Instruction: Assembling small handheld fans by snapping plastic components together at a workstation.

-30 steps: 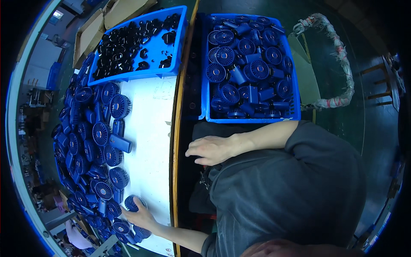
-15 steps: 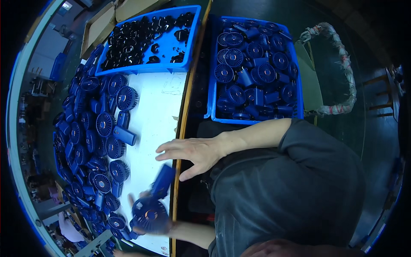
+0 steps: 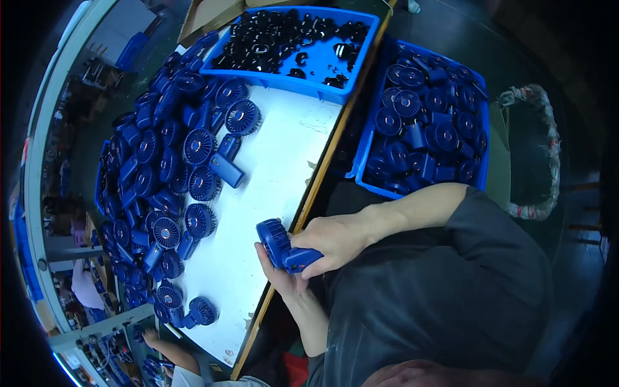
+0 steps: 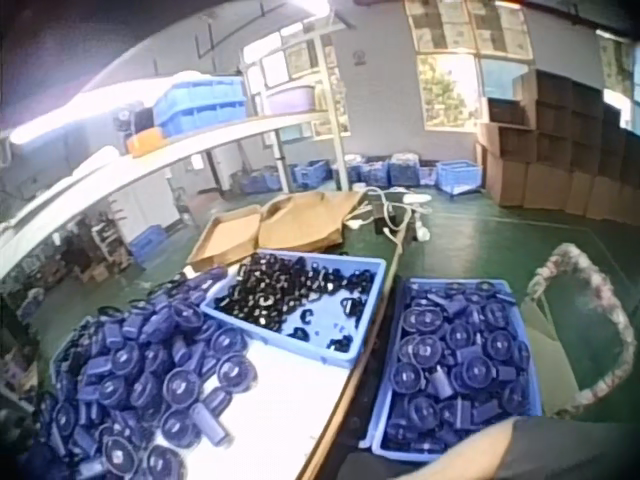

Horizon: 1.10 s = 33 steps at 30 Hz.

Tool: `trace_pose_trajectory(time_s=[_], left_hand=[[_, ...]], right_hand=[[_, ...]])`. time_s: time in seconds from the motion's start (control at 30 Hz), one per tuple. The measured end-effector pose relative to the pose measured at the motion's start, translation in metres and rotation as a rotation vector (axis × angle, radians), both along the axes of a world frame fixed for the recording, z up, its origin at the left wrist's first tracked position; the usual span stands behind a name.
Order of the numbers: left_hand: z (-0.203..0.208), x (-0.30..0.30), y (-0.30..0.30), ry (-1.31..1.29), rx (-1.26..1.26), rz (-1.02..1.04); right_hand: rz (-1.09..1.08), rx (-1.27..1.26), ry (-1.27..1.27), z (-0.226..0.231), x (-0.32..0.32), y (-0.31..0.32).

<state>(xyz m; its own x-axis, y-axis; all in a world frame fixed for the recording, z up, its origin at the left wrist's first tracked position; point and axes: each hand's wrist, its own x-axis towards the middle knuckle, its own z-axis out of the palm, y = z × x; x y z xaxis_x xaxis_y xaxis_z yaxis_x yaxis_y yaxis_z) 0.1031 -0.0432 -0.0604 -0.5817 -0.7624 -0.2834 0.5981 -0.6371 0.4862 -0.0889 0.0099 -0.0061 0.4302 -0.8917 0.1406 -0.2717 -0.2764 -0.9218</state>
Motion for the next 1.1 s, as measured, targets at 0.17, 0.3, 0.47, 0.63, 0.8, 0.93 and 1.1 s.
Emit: trace_pose_trajectory(time_s=[0.17,0.3,0.47,0.63,0.8,0.93,1.1], left_hand=[[0.019,-0.024,0.025,0.066,-0.281,-0.092],[0.023,-0.018,0.017,0.025,-0.270,-0.041],[0.024,-0.015,0.013,0.185,-0.471,-0.109],[0.030,-0.011,0.014,-0.178,-0.532,0.005],[0.026,-0.024,0.002,-0.662,-0.604,0.241],[0.028,-0.038,0.000,-0.750,-0.634,0.334],[0.001,-0.019,0.006,-0.864,-0.809,0.319]], right_hand=[[0.317,0.168,0.393,0.054,-0.031,-0.047],[-0.356,-0.024,0.624,0.060,-0.147,-0.153],[-0.678,-0.166,1.136,-0.017,-0.279,-0.208],[-0.751,-0.172,1.150,-0.020,-0.282,-0.216],[-0.546,-0.422,0.368,0.009,-0.130,-0.141],[-0.237,-0.334,0.132,-0.016,-0.015,-0.046],[-0.050,0.541,-0.547,-0.019,-0.031,-0.022]])
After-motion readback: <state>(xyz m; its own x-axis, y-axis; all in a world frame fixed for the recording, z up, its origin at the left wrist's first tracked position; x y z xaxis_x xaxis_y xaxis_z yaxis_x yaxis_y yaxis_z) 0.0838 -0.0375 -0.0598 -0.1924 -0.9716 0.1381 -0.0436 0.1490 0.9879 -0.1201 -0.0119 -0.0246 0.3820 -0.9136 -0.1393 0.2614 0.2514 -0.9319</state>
